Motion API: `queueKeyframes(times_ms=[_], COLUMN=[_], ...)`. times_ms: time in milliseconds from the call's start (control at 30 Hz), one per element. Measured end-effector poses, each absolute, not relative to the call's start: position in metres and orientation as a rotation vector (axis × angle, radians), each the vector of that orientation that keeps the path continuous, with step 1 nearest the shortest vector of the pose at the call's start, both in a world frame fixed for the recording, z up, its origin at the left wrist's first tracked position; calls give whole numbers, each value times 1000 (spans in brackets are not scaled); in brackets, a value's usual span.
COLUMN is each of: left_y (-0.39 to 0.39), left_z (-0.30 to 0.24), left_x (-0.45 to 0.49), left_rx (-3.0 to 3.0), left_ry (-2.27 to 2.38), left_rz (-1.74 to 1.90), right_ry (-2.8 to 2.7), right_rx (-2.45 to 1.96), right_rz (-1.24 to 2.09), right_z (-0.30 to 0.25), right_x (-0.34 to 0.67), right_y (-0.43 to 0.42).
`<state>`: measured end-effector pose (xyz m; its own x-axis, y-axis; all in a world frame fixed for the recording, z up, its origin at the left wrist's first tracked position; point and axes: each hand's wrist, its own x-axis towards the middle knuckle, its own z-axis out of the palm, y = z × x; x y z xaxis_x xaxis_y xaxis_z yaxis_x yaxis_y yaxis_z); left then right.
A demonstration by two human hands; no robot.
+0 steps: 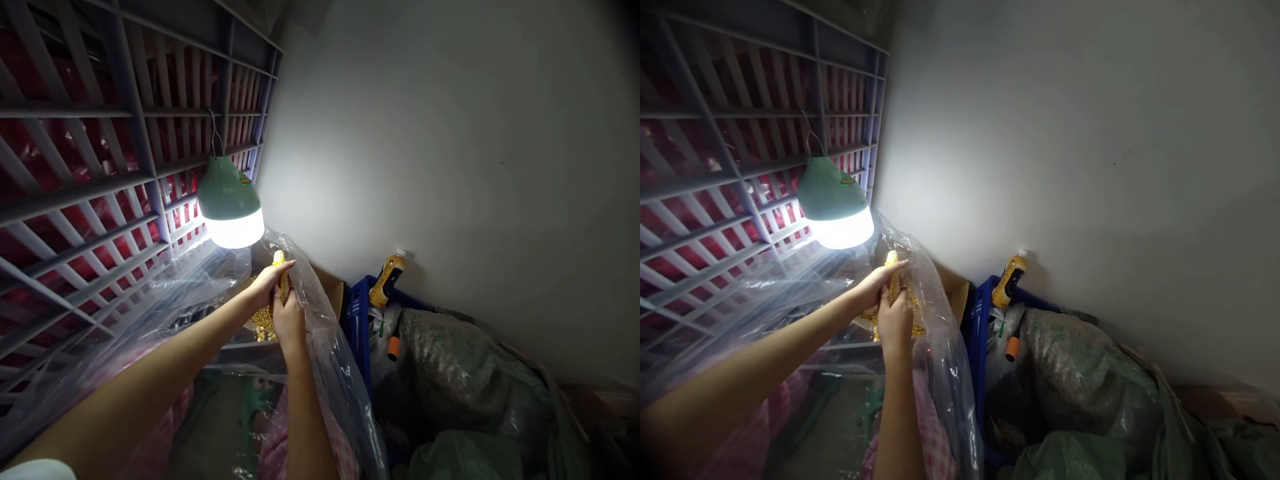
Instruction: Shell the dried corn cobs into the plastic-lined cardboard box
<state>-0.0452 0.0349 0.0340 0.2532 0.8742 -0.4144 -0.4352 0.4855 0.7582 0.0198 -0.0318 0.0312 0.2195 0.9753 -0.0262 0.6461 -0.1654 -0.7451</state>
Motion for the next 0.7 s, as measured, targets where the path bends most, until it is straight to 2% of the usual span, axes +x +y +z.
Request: queueKeyframes(times_ms=[233, 333, 533, 700], left_y=[30, 30, 34, 34], left_z=[33, 33, 34, 33], left_x=[-40, -41, -45, -44], left_rx=[636, 652, 690, 629], left_ry=[1040, 988, 917, 956], left_rz=[974, 936, 953, 938], right_ry=[-1522, -1310, -1146, -1396], right_rx=[-1940, -2009, -1851, -1821], right_rz=[543, 615, 957, 750], right_z=[23, 21, 24, 38], right_x=[19, 24, 38, 34], right_y=[-34, -32, -26, -32])
